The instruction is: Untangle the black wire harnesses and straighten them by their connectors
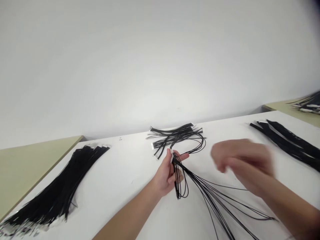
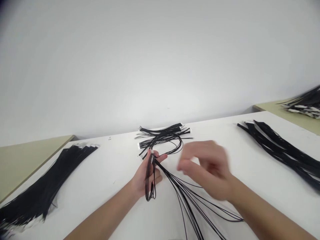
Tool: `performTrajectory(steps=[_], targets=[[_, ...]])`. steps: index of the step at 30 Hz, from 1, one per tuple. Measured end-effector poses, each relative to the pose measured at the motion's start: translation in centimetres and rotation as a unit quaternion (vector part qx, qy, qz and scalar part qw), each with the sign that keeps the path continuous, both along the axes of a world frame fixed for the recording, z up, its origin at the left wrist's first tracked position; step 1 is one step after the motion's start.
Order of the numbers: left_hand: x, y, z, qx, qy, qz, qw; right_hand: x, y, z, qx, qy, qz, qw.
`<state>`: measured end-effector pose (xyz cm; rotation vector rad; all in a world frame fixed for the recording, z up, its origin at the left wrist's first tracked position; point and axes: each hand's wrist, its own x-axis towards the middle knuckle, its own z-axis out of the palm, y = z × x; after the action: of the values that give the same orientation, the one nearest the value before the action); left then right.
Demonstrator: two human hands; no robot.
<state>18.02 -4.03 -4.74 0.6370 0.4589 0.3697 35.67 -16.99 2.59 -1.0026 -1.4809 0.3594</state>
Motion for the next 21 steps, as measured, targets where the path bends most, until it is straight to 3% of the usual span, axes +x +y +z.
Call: performTrajectory(steps=[2, 4, 6, 12, 16, 21], targets=[[0.1, 0.0, 0.0, 0.012, 0.015, -0.001, 1.000, -0.8, 1.4, -0.9, -0.221, -0.082, 0.076, 0.969], [0.1, -0.1, 0.0, 0.025, 0.036, -0.005, 0.999, -1.5, 2.3, -2.2, -0.310, -0.125, 0.043, 0.942], [0.2, -0.1, 0.1, 0.037, 0.046, -0.012, 0.998, -2.4, 2.9, -3.5, -0.322, -0.093, -0.018, 0.942], [0.3, 0.2, -0.2, 0.039, 0.027, -0.027, 0.998, -4.6, 3.8, -6.1, -0.371, 0.068, 0.030, 0.926], [0.1, 0.3, -0.6, 0.036, 0.011, -0.040, 0.998, -4.5, 3.8, -7.4, -0.354, 0.025, -0.034, 0.934], [0.0, 0.3, -0.6, 0.053, -0.006, -0.054, 0.997, -4.6, 3.2, -7.9, -0.255, -0.089, -0.109, 0.957]])
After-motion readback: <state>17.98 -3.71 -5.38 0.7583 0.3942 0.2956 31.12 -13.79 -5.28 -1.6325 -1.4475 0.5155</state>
